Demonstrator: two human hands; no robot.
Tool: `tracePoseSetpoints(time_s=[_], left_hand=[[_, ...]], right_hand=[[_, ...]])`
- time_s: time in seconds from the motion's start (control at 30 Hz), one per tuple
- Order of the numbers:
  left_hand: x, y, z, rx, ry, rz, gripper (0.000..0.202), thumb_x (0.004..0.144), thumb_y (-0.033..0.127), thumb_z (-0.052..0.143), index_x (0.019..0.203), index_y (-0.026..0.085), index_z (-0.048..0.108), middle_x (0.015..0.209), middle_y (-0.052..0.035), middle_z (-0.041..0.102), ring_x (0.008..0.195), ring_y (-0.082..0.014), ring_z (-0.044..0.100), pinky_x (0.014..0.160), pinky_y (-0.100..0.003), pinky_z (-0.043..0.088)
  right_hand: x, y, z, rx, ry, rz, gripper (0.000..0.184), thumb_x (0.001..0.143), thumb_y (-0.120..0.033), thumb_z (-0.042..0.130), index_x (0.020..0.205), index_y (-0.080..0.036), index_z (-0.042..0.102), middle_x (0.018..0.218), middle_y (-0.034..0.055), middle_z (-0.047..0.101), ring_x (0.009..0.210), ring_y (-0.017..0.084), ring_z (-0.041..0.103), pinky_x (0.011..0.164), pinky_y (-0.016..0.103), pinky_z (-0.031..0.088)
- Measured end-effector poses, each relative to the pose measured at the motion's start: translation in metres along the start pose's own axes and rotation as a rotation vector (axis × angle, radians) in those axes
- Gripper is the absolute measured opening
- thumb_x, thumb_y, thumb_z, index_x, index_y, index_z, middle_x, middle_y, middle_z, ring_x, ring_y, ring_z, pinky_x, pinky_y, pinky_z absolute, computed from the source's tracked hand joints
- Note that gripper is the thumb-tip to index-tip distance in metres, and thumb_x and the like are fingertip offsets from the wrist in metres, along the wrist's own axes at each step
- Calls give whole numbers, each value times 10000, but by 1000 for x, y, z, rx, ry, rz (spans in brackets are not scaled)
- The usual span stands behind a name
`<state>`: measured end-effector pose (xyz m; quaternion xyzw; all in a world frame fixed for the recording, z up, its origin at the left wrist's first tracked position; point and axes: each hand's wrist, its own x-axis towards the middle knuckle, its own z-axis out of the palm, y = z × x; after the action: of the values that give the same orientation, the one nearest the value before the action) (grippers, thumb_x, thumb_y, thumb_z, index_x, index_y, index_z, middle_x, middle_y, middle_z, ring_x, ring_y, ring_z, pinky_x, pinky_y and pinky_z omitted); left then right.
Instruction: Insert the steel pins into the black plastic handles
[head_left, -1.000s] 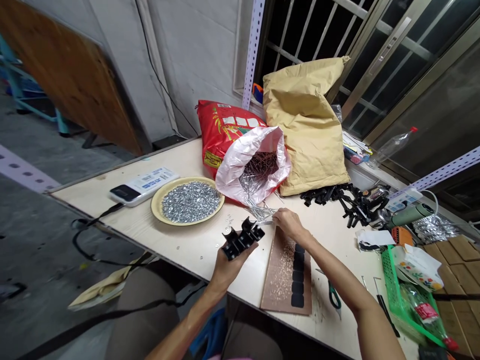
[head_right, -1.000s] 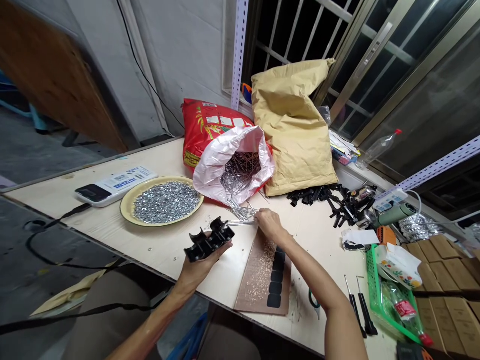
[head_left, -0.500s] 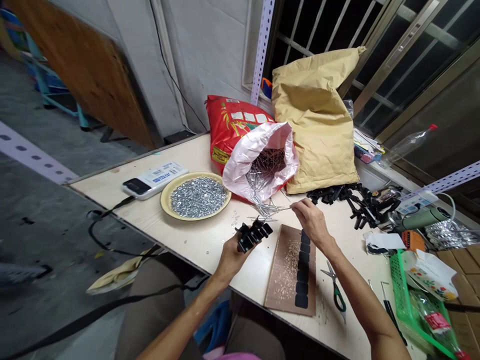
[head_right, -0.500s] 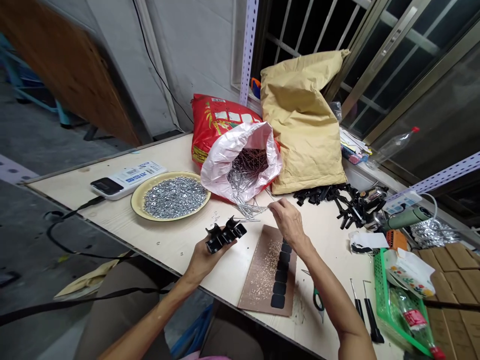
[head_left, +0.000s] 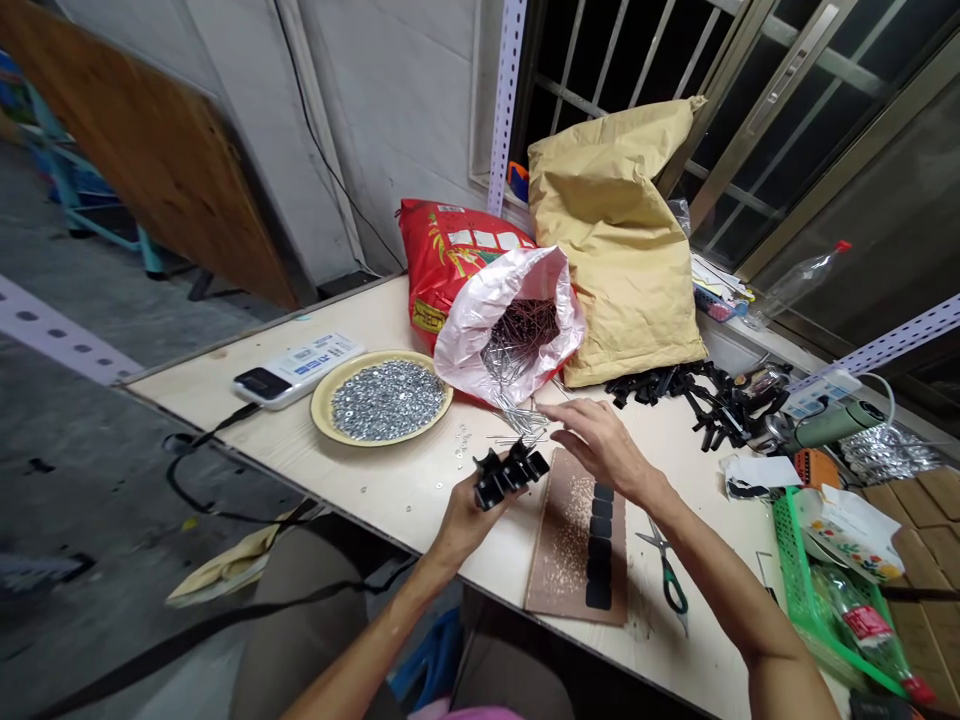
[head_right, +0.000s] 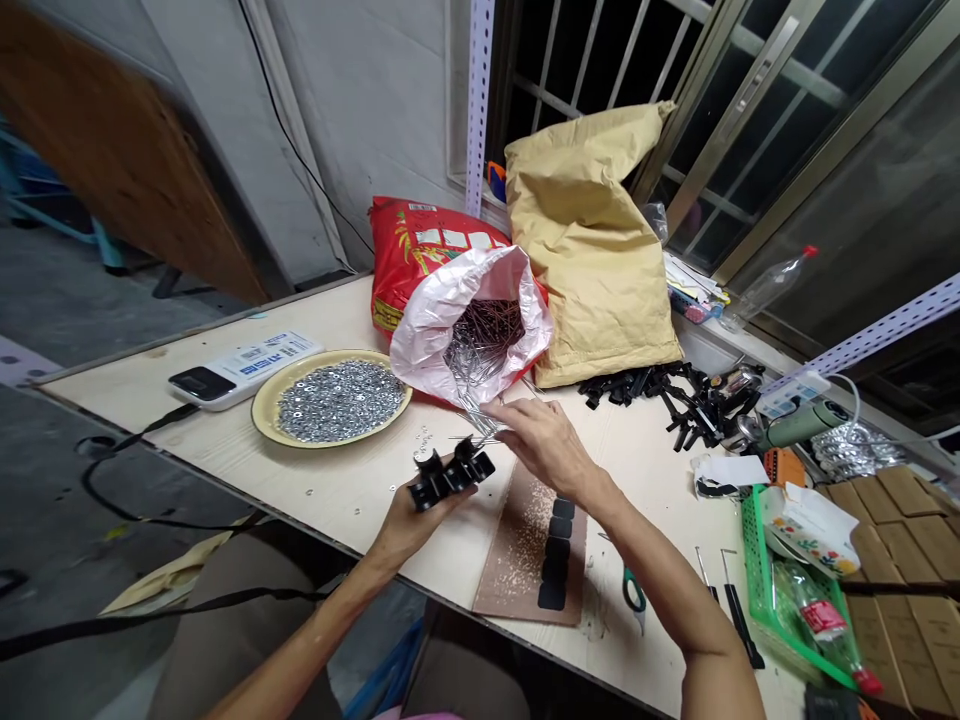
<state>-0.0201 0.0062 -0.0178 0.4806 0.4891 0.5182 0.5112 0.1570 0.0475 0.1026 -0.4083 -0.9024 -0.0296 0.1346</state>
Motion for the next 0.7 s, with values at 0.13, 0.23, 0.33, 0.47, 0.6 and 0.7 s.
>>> tracePoseSetpoints(time_s=[0.13, 0.23, 0.33, 0.47, 0.6, 0.7], left_hand=[[-4, 8, -5, -43, 81, -25, 373, 548, 389, 719, 860, 188, 683, 846, -45, 748, 799, -240, 683, 737, -344, 552], [-3, 12, -6, -56, 102, -65, 404, 519, 411, 731, 854, 190, 681, 823, -39, 743, 780, -233, 676, 708, -336, 553], [2, 16, -5, -59, 83, -127, 419, 514, 407, 740, 864, 184, 680, 798, -38, 735, 763, -227, 670, 675, -329, 545], [11, 17, -5, -152, 71, -211, 326, 575, 432, 710, 728, 145, 692, 732, -71, 724, 734, -210, 657, 675, -306, 516], [14, 9, -6, -106, 84, -262, 343, 555, 459, 708, 630, 125, 694, 657, -86, 707, 646, -188, 624, 570, -267, 468], [12, 5, -4, -28, 60, -275, 344, 548, 463, 699, 610, 125, 685, 616, -72, 691, 568, -171, 593, 512, -258, 439]], right_hand=[[8, 14, 33, -66, -336, 316, 213, 934, -189, 462, 1010, -171, 660, 952, 73, 636, 876, 166, 572, 742, 261, 399], [10, 18, 68, -157, -498, 416, 212, 914, -177, 477, 859, -150, 680, 960, 100, 643, 919, 206, 570, 778, 304, 393], [12, 17, 90, -162, -502, 389, 230, 907, -107, 437, 877, -129, 664, 999, 126, 641, 977, 215, 555, 833, 324, 380], [12, 23, 83, -155, -490, 360, 222, 888, -58, 430, 909, -120, 642, 949, 128, 656, 923, 201, 580, 818, 304, 399], [0, 33, 47, -95, -340, 378, 210, 894, -80, 425, 950, -133, 620, 895, 93, 650, 817, 171, 602, 738, 267, 443], [-11, 28, 18, 106, 22, 277, 180, 901, -129, 440, 932, -165, 613, 851, 53, 620, 755, 146, 592, 692, 247, 464]])
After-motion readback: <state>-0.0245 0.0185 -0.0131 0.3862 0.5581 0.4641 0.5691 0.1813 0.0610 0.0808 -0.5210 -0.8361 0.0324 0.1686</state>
